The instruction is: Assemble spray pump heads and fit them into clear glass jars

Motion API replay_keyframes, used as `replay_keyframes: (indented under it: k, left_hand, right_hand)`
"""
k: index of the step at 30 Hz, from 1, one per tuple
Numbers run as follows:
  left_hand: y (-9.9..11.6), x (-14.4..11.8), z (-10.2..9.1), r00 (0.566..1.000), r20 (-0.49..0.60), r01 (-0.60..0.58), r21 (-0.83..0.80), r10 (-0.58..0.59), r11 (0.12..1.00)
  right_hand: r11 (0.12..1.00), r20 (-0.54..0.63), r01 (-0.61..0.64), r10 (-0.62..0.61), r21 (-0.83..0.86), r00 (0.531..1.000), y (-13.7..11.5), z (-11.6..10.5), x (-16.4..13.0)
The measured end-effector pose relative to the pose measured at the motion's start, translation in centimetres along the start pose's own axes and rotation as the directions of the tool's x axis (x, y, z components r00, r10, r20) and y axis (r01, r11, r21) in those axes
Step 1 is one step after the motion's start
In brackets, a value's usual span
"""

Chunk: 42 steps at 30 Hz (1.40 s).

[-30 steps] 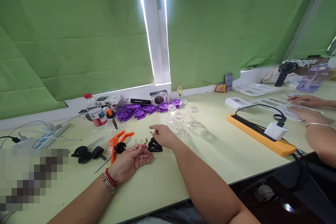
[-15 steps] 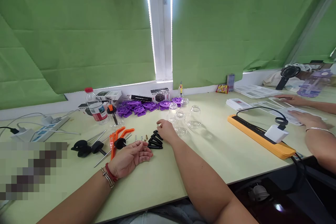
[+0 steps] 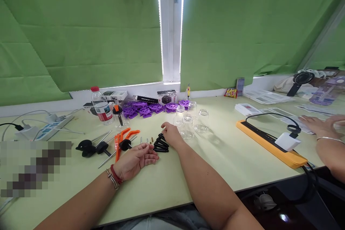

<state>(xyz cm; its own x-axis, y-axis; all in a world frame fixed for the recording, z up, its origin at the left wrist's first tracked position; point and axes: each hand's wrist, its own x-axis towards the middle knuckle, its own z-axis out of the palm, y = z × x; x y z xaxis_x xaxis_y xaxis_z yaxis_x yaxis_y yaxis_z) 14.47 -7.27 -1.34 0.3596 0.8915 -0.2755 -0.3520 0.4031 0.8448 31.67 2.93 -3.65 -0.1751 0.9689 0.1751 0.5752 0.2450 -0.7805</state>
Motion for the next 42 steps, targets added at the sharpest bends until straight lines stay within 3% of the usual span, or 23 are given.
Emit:
replay_keyframes:
  k: [8, 12, 18, 26, 42]
  left_hand:
    - [-0.1, 0.1, -0.2, 1.000, 0.005, -0.011, 0.006, 0.011, 1.000]
    - [0.0, 0.0, -0.1, 1.000, 0.023, -0.005, 0.023, 0.004, 1.000]
    - [-0.1, -0.1, -0.2, 0.999, 0.039, -0.007, 0.027, 0.005, 1.000]
    - [-0.1, -0.2, 0.0, 0.997, 0.071, -0.012, 0.045, 0.009, 0.999]
    - [-0.2, 0.4, 0.4, 0.997, 0.076, -0.012, 0.150, 0.001, 0.989]
  right_hand:
    - [0.998, -0.033, 0.059, -0.061, -0.034, 0.998, -1.0, -1.1, -0.7]
    - [0.966, -0.118, 0.084, -0.115, -0.245, 0.986, -2.0, -1.6, -1.1]
    - [0.785, -0.063, -0.135, 0.122, -0.605, 0.991, -3.2, -1.1, -1.5]
    - [0.760, -0.029, -0.158, 0.180, -0.630, 0.983, -2.9, -1.0, -1.8]
    - [0.771, 0.008, -0.112, 0.150, -0.626, 0.989, -1.8, -1.0, -1.2]
